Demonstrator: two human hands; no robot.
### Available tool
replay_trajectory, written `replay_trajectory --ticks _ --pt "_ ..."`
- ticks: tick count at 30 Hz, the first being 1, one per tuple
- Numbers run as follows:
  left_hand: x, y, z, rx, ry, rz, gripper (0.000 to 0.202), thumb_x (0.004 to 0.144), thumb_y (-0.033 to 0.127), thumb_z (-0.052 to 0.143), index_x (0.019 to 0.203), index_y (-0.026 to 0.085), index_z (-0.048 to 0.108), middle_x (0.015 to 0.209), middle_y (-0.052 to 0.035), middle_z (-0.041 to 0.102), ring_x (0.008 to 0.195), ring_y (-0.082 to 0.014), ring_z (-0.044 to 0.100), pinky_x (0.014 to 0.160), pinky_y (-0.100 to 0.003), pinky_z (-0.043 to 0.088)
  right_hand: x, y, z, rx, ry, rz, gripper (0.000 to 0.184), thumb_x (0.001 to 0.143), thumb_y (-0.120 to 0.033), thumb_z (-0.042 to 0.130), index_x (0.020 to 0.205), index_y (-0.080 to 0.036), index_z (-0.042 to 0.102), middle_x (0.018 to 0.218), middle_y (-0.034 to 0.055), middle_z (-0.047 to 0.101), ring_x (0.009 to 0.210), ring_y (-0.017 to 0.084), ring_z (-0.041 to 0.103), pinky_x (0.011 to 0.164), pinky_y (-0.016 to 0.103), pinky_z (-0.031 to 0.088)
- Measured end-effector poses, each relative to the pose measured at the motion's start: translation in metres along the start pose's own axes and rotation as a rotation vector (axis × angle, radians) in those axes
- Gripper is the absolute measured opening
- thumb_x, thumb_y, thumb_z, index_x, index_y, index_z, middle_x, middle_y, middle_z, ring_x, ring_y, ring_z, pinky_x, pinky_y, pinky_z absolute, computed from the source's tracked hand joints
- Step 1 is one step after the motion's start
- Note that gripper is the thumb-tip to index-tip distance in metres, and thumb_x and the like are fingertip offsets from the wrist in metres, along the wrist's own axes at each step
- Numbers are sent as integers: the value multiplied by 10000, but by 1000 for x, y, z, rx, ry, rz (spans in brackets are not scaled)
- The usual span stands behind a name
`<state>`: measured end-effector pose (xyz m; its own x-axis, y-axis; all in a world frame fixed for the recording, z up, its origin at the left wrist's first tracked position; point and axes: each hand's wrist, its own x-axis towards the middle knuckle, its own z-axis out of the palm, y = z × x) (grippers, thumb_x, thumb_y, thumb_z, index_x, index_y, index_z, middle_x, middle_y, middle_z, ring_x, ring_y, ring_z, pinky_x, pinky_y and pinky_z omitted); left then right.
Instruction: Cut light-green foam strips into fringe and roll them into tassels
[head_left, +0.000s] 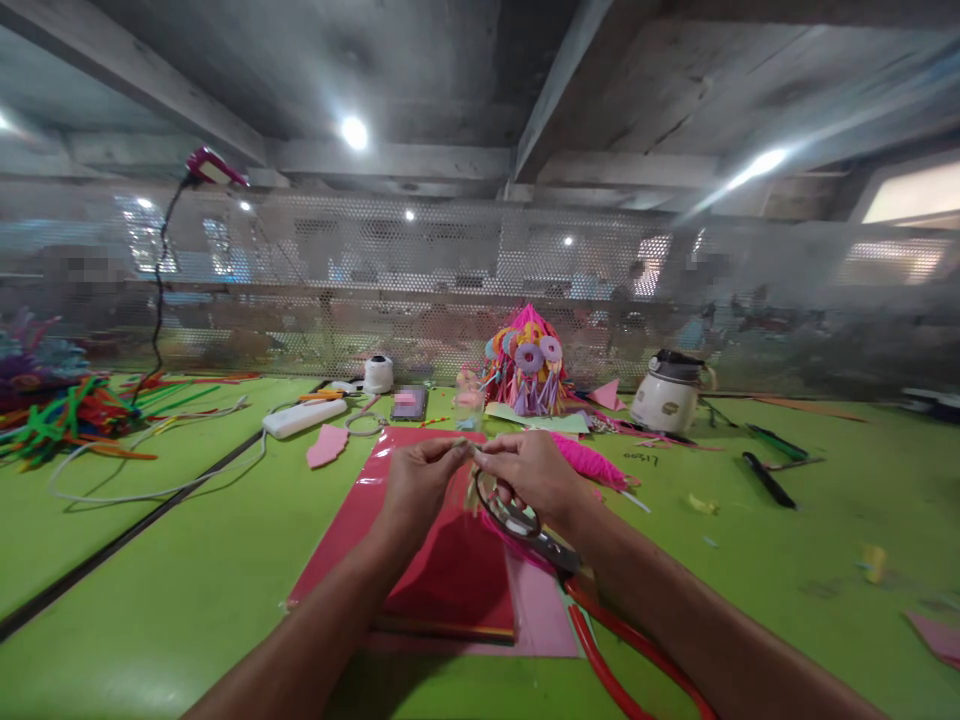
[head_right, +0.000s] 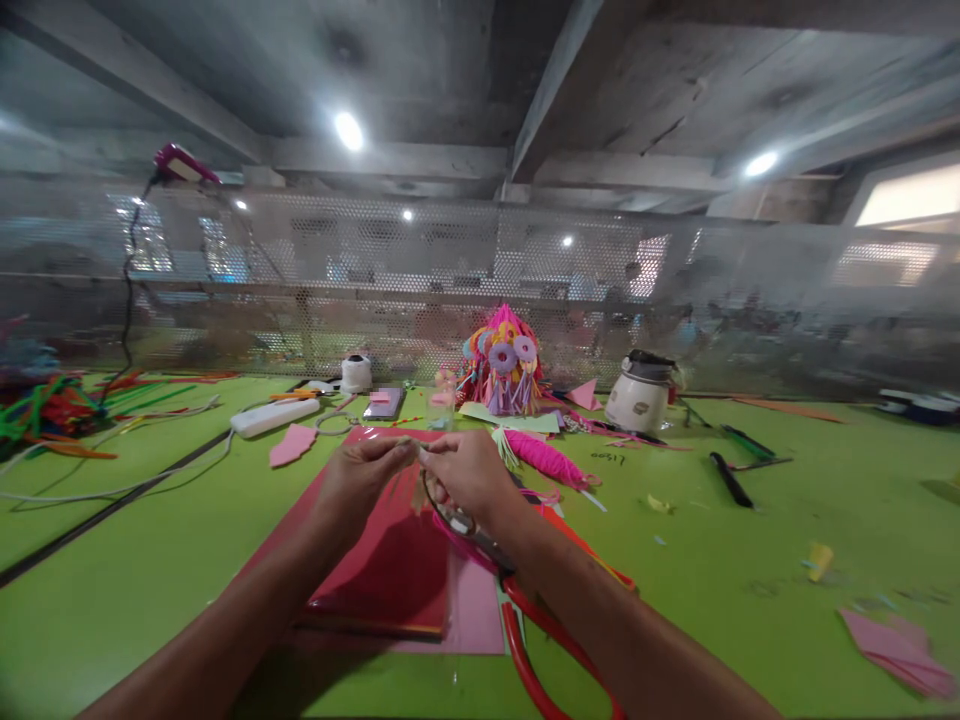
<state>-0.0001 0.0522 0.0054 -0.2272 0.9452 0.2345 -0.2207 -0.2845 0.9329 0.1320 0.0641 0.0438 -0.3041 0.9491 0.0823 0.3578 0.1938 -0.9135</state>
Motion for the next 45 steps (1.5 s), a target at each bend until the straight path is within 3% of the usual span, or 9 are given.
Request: replay_trajectory --ticks 8,17,24,32,37,45 --pt "1 3 -2 22 7 22 189 600 305 714 703 148 725 605 1 660 551 -104 536 576 -222 409 -1 -5 -3 -1 -11 -74 166 746 -205 580 602 -139 631 332 -74 445 294 47 338 322 171 239" --pt "5 3 -9 -61 -18 -43 208 600 315 723 689 128 707 595 -2 641 539 -87 508 543 -205 372 4 7 -5 -87 5 -121 247 757 -266 563 539 -150 568 350 -59 448 299 56 353 333 176 265" --pt "1 9 -7 -175 -43 -148 232 567 284 747 699 101 694 630 -36 657 550 -105 538 562 -231 410 4 8 -5 -136 18 -189 286 757 -293 551 505 -161 537 359 -57 441 306 61 369 338 179 277" --pt "2 8 -5 -198 -6 -127 226 554 269 754 679 94 686 614 -29 648 543 -99 538 566 -232 420 3 5 -1 -242 114 -258 290 741 -265 556 475 -151 541 377 -53 446 357 64 366 384 190 265" --pt "3 9 -4 -255 -3 -147 223 525 253 772 657 100 677 598 -23 647 534 -99 547 579 -238 434 2 3 -1 -276 101 -279 289 746 -267 547 484 -146 555 384 -45 470 371 68 385 401 188 282" --pt "1 11 -9 -257 -107 -143 234 575 246 749 763 126 677 687 -28 666 608 -111 583 636 -232 436 1 1 -4 -280 86 -257 290 756 -271 534 497 -145 565 385 -41 466 366 72 386 399 192 283"
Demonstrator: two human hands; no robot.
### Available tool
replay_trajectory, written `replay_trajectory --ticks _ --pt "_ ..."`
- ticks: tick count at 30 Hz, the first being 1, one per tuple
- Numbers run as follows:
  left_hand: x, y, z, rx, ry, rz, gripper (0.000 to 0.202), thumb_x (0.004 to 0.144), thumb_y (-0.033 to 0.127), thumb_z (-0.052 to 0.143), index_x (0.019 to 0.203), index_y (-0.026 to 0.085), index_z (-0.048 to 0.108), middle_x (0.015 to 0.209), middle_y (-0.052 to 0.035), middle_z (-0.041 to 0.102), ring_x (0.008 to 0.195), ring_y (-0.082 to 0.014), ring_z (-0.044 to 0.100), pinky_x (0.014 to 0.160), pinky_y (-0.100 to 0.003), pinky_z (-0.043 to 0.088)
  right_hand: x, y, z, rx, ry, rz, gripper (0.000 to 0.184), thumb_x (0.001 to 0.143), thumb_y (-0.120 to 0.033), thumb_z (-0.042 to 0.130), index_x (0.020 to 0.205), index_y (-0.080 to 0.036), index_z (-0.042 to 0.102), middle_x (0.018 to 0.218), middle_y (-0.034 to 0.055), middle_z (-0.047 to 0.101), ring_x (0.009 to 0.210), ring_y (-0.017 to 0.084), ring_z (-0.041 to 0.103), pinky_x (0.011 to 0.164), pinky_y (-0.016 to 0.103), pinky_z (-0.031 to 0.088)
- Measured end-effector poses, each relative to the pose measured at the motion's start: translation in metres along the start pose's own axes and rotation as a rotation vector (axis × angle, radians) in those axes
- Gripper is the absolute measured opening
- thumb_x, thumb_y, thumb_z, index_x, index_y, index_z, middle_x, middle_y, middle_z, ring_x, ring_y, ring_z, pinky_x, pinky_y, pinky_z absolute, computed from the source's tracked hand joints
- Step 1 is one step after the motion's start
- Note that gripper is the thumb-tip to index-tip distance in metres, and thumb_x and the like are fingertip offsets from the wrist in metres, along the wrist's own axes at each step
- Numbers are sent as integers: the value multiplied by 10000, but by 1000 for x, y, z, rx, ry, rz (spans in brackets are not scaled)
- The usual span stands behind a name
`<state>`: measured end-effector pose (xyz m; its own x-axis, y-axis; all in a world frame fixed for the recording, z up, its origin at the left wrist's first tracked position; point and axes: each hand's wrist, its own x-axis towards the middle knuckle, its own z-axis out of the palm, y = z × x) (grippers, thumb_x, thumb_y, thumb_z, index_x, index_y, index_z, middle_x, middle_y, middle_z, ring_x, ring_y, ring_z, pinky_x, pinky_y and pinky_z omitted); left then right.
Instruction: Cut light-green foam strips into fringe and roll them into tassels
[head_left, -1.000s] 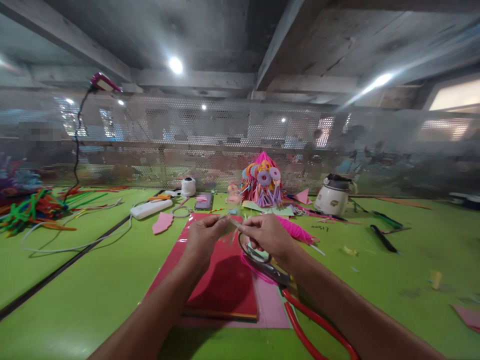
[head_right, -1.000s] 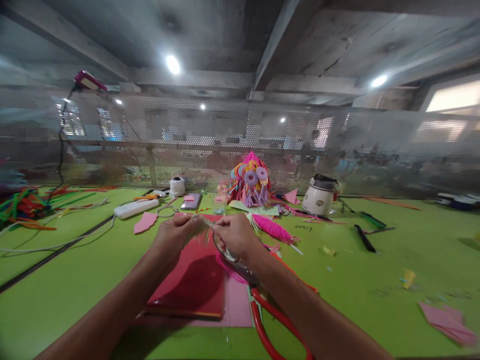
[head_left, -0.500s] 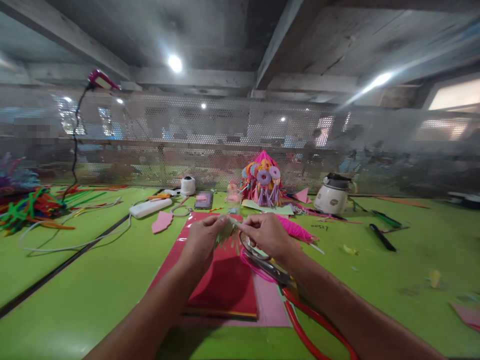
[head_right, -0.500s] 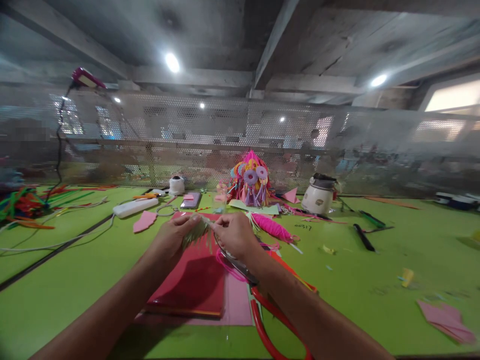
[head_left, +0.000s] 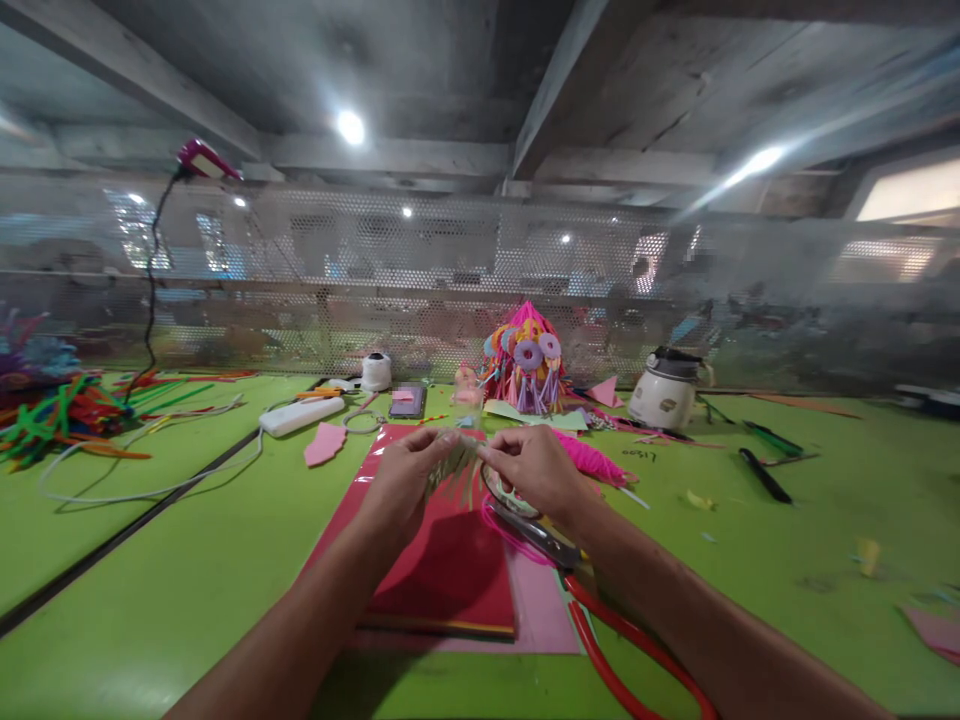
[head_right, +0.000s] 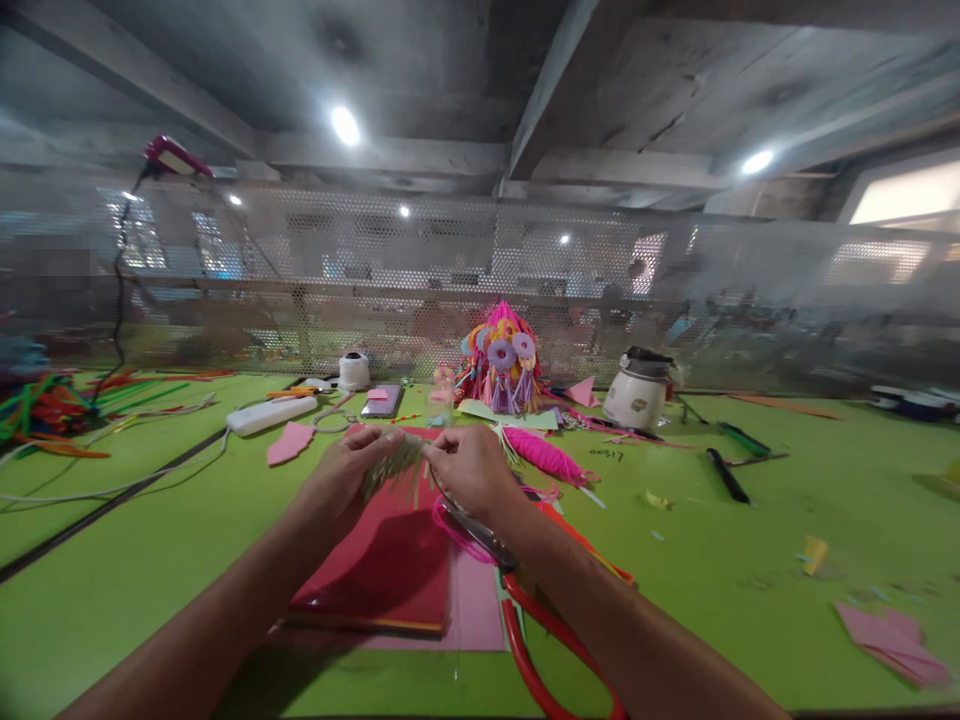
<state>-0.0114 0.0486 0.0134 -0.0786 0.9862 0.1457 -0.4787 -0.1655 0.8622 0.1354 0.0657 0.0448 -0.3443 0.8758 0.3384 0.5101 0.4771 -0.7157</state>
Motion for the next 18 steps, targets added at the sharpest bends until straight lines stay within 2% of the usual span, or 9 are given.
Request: replay_trajectory --ticks 3,6,9,14,18 --pt "3 8 -7 87 -87 -11 305 576 245 745 860 153 684 700 -18 663 604 -108 575 612 -219 415 -1 0 0 -46 16 -42 289 764 -281 536 511 -147 575 396 -35 491 378 77 400 410 198 280" --pt "6 18 -14 310 -211 5 239 592 288 732 765 126 705 643 -31 645 565 -102 534 556 -209 371 -3 -1 1 -73 -12 -70 273 771 -261 527 531 -147 588 415 -32 508 399 84 425 425 201 284" --pt "7 24 -19 508 -275 13 258 587 340 732 718 119 718 619 -50 646 549 -116 510 519 -220 343 -5 -3 1 -82 -48 -97 264 775 -236 516 540 -145 593 433 -32 504 420 84 424 439 201 285" --pt "6 22 -19 562 -260 -4 269 552 364 750 695 136 731 639 -60 672 561 -129 518 554 -241 367 -7 -7 1 -92 -86 -91 242 765 -216 531 542 -142 586 429 -42 479 416 80 403 440 204 276" --pt "7 15 -18 562 -202 19 271 540 379 753 654 135 733 583 -44 653 517 -114 488 516 -230 339 -8 -9 1 -74 -91 -69 253 770 -217 528 533 -143 577 428 -42 480 417 81 413 438 202 277"
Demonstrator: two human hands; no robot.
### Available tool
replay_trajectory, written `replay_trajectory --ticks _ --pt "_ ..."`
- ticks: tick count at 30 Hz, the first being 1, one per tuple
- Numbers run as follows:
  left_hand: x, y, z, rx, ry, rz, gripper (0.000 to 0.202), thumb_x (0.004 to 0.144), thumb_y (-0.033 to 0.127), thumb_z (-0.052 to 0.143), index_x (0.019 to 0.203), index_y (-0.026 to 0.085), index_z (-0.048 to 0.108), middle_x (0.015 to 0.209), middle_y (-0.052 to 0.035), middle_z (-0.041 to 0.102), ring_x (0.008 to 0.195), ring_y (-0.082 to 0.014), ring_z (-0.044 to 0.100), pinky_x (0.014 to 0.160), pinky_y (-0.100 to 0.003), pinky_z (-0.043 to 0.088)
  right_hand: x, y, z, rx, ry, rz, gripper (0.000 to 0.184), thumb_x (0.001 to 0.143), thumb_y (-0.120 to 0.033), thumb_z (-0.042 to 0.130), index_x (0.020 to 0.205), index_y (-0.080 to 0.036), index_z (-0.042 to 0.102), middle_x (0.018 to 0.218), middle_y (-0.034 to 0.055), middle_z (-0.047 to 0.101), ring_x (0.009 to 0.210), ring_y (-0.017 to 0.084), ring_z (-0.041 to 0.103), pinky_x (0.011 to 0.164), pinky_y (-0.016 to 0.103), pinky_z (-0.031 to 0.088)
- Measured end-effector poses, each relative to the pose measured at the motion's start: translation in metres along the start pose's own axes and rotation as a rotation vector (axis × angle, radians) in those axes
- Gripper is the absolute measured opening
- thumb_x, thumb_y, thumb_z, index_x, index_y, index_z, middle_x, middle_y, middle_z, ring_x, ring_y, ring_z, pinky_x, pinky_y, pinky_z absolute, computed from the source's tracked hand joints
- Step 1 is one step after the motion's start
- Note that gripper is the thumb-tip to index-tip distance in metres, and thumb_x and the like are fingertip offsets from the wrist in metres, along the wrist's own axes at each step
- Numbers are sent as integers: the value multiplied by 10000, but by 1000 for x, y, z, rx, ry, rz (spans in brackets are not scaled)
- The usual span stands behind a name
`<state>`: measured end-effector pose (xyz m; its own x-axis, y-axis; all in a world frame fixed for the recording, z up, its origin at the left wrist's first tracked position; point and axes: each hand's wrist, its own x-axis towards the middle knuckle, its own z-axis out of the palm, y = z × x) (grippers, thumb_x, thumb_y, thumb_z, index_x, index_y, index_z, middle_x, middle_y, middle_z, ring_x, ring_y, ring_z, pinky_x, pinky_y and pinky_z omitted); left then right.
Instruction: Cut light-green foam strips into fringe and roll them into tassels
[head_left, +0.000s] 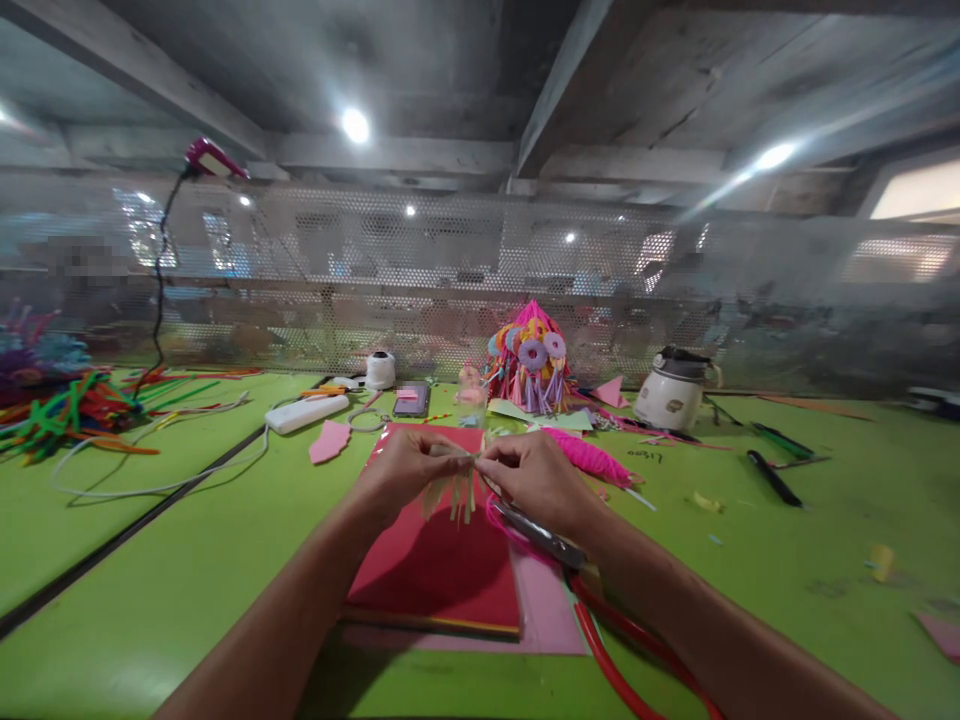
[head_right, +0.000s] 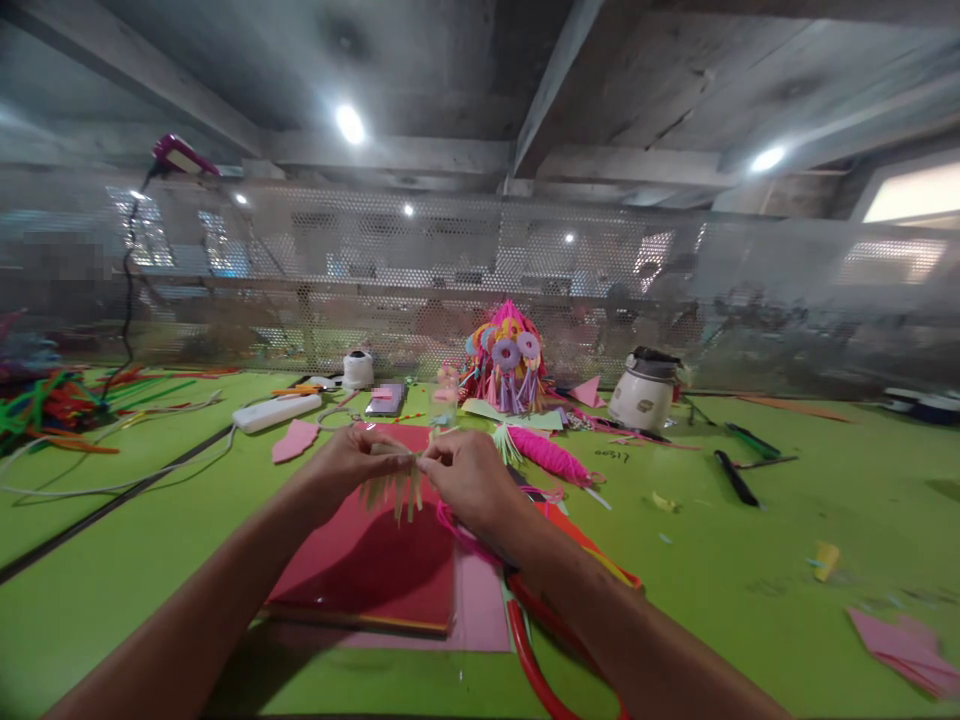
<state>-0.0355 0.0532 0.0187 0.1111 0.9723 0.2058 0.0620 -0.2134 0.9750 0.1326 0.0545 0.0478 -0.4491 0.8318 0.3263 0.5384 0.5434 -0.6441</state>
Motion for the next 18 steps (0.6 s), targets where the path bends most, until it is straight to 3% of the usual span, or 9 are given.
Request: replay_trajectory --ticks 11,18 --pt "-1 0 15 19 137 111 198 555 335 745 540 144 693 458 0 542 455 -89 395 465 -221 290 1 8 -4 119 -43 121 205 753 -225 543 596 -134 637 403 -35 522 340 62 379 369 186 262" --pt "-4 -2 15 158 145 200 146 626 300 695 595 157 694 534 -16 593 523 -115 463 507 -222 341 -1 7 -9 208 -98 251 159 751 -218 547 631 -144 622 390 -49 491 298 51 334 299 168 234"
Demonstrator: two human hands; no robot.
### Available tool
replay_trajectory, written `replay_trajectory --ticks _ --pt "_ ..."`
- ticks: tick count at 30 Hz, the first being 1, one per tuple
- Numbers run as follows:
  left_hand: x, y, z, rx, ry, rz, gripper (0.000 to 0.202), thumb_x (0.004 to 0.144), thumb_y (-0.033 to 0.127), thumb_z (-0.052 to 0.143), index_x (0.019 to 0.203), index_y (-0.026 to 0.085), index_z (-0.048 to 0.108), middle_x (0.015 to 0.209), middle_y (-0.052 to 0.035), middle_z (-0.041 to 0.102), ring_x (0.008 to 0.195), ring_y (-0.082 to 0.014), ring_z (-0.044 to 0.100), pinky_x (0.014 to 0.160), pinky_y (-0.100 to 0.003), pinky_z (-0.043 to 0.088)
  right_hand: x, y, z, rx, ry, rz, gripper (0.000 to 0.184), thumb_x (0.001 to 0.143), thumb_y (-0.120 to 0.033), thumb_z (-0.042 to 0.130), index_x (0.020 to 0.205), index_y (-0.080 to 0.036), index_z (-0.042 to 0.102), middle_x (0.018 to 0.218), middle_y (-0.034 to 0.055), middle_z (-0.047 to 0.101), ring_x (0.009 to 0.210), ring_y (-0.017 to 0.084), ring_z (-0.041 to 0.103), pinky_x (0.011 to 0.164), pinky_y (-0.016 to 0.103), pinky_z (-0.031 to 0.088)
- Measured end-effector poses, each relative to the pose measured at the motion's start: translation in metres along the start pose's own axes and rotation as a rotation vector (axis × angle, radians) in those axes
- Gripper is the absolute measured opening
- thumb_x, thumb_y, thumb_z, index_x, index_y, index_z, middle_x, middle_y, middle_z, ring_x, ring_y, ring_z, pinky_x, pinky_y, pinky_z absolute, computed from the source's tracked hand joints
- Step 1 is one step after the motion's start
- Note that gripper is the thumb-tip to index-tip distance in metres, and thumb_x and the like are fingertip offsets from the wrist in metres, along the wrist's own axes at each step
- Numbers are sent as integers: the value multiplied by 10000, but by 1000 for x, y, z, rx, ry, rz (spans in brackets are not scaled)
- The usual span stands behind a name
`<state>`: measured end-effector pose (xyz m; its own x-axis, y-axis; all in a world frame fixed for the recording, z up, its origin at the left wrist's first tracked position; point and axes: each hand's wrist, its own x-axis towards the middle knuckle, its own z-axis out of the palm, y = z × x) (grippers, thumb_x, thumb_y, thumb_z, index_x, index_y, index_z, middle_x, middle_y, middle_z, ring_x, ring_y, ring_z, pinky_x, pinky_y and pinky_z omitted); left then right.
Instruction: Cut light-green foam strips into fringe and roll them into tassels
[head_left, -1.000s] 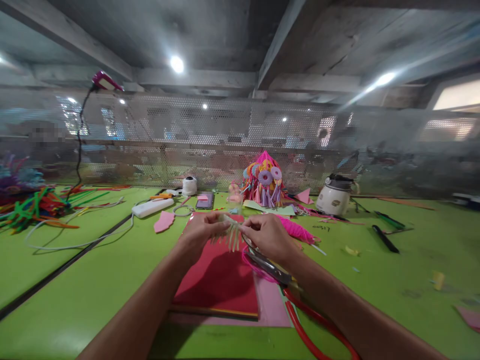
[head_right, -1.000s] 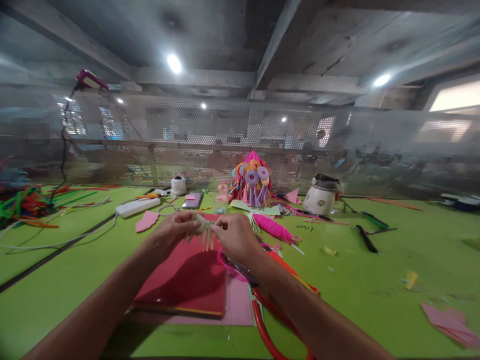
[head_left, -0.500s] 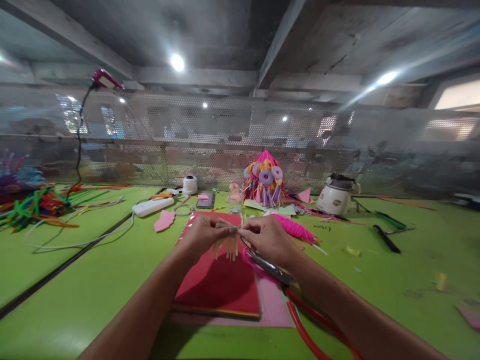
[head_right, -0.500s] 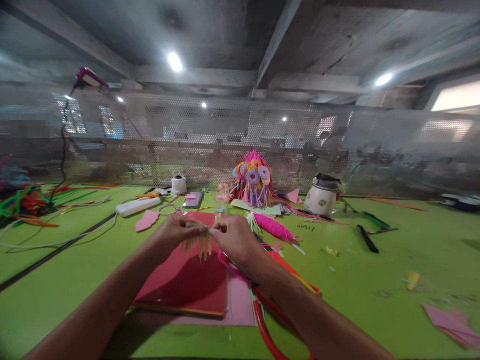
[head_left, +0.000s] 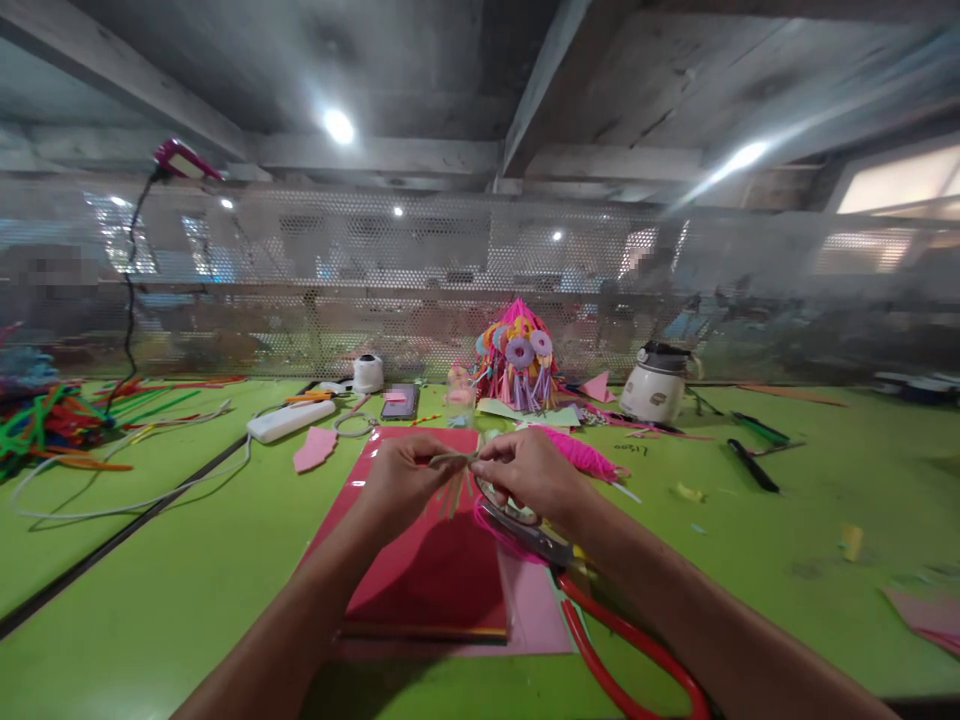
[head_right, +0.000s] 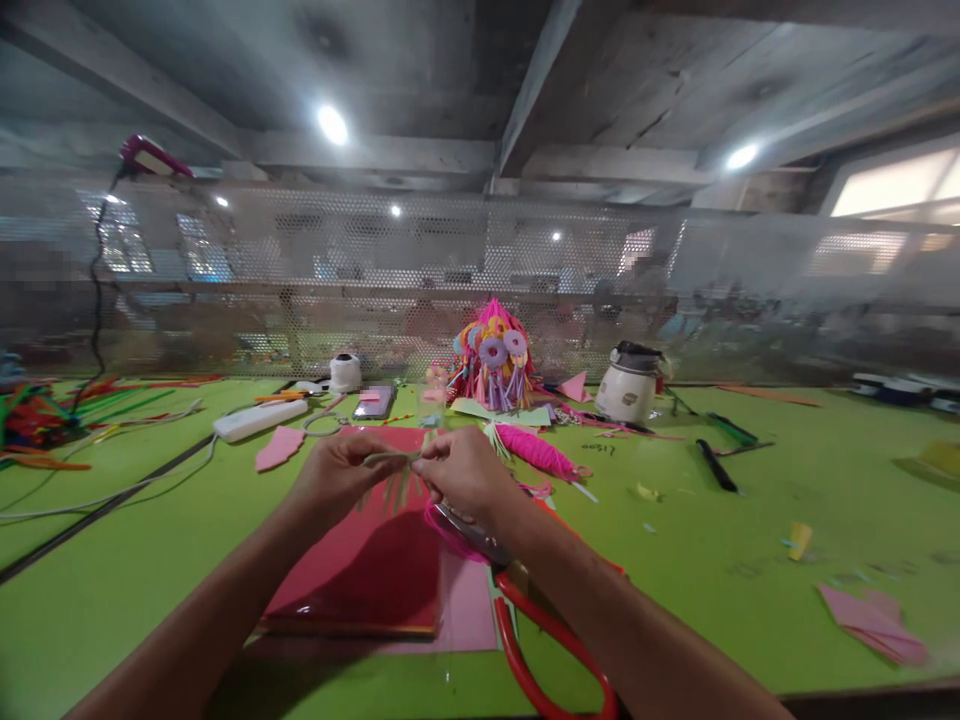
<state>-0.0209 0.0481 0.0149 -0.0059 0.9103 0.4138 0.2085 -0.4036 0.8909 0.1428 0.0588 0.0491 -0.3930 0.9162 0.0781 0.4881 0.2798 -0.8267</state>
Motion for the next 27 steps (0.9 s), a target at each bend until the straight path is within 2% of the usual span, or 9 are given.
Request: replay_trajectory --ticks 5,8,13,16,23,27 --pt "0 0 -1 52 29 -17 139 611 298 702 574 163 697 496 -7 581 493 -113 452 487 -223 326 0 1 0 79 -21 55 126 744 -240 563 657 -159 606 364 -70 460 261 46 284 265 169 204" --pt "1 2 -1 26 42 -46 130 588 288 717 568 161 703 499 -10 595 489 -113 455 495 -227 330 1 3 0 95 -13 40 125 738 -266 578 740 -153 633 361 -73 463 262 56 315 279 174 210" --pt "3 6 -3 -80 45 -140 166 539 298 747 527 145 685 463 7 552 464 -90 415 479 -219 301 2 7 -1 41 0 -90 191 728 -289 593 602 -146 612 393 -59 454 332 62 386 350 179 266" --pt "4 7 -5 -141 34 -166 173 528 296 759 540 143 680 467 20 539 460 -76 402 477 -211 287 4 9 -2 15 33 -161 187 723 -288 594 618 -137 631 457 -45 491 373 64 409 382 187 282" --pt "4 3 -12 -316 -32 -249 187 543 292 767 613 139 684 540 -2 607 497 -91 494 520 -216 349 7 13 -6 -14 61 -154 211 729 -284 587 580 -134 596 403 -51 451 367 70 400 388 194 277" --pt "4 4 -10 -354 -27 -286 180 528 268 777 597 142 669 517 3 600 461 -86 491 485 -210 332 8 13 -7 -40 62 -146 220 730 -300 592 584 -135 594 404 -46 457 375 80 426 388 197 278"
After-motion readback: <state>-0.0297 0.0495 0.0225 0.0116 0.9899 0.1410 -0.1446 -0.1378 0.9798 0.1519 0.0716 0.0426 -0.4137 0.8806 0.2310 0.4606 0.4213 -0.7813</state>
